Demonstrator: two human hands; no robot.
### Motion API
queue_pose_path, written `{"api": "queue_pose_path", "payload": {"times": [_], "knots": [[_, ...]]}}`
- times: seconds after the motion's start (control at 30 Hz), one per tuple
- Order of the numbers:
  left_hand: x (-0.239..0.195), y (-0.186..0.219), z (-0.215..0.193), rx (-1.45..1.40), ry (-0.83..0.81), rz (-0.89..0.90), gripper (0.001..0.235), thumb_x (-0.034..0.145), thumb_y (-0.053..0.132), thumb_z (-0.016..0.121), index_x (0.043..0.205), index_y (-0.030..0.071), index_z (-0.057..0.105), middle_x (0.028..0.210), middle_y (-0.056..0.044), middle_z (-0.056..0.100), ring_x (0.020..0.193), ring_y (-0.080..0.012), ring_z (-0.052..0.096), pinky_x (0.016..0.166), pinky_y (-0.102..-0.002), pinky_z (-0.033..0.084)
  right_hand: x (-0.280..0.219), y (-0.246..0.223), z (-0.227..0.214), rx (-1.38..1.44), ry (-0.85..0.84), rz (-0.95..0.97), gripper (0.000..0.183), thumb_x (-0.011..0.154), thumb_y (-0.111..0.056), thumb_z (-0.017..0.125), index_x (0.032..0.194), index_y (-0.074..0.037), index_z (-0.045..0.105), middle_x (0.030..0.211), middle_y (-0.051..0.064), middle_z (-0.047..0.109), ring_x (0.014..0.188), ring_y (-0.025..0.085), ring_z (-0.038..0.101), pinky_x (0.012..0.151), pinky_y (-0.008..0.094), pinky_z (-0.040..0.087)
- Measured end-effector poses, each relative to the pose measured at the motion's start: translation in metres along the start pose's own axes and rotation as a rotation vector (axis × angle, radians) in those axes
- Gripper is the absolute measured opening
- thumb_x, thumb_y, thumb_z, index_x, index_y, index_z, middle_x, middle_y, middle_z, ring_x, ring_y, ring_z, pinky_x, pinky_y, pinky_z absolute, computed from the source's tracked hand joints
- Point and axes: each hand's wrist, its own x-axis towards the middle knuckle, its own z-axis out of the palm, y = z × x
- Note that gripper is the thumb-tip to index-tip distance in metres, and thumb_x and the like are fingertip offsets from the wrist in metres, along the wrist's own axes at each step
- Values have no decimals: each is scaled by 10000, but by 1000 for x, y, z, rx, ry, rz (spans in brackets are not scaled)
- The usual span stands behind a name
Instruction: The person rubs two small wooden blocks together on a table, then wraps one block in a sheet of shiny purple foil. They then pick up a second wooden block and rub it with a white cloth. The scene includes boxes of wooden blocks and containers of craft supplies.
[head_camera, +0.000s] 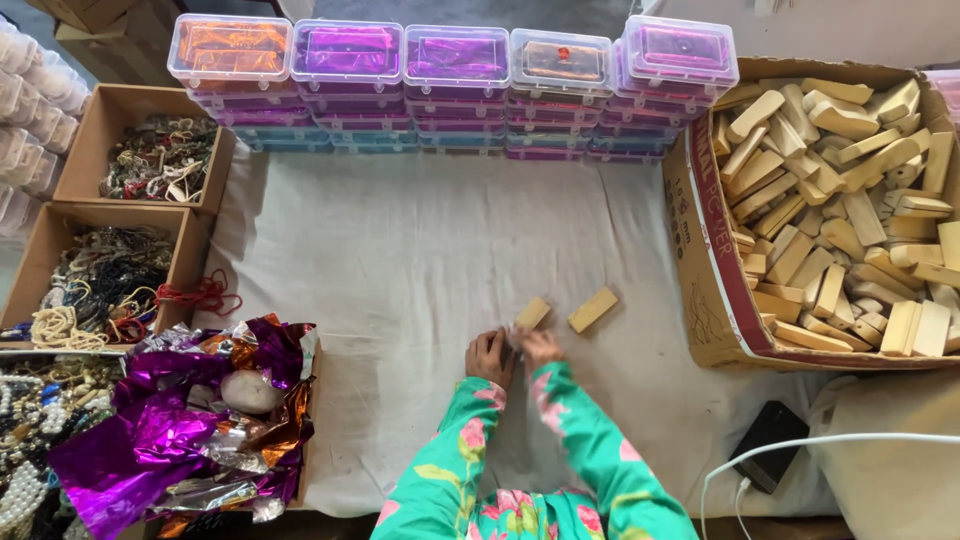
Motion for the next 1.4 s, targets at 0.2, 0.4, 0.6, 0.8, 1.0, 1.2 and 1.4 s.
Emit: {"api": "queue_pose_path", "payload": {"times": [0.2,0.4,0.6,0.8,1.0,1.2,1.4], "knots": [[5,9,-11,14,-11,8,582,822,259,782,1380,183,632,1152,-77,615,1042,-317,573,898,-459,469,14,18,-11,1,-120,93,523,727,18,622,1134,-253,807,1129,36,758,958,331,662,836,407,572],[3,5,-5,22,-3,14,582,829,281,790,1380,185,626,1142,-70,617,1031,-313,575,888,-454,472,5,46,23,-116,53,81,488,761,-28,621,1159,-264,774,1184,-17,729,1011,249,684,865,394,550],[-5,-11,8,9,0,30,609,754,235,788,1334,156,621,1199,-78,625,1076,-326,583,895,-453,471,-1,-22,-28,-35,-87,42,511,758,-8,608,1180,-246,770,1266,-44,721,1014,258,671,873,355,555],[5,9,-9,1,8,5,600,796,281,821,1363,202,641,1133,-78,622,1017,-320,592,879,-456,477,24,38,-18,-63,-32,182,523,825,-6,597,1237,-291,747,1325,-69,692,1092,225,661,979,345,569],[-7,-19,17,12,15,45,589,766,250,798,1321,165,618,1185,-96,626,1066,-339,590,878,-464,473,-21,-3,18,-167,-100,74,563,777,-34,631,1257,-303,749,1262,-78,690,1024,260,631,930,348,564],[4,1,-3,4,6,25,604,811,260,815,1387,198,645,1134,-78,627,1029,-317,593,886,-452,482,-2,29,8,-165,-167,154,603,755,12,604,1240,-315,753,1321,-109,675,1033,253,642,873,338,565],[4,7,-9,-4,9,23,615,795,260,831,1376,201,638,1134,-69,628,1018,-308,594,869,-448,477,28,59,-14,19,-20,76,639,764,47,583,1314,-251,713,1367,6,655,1153,234,681,965,390,521]]}}
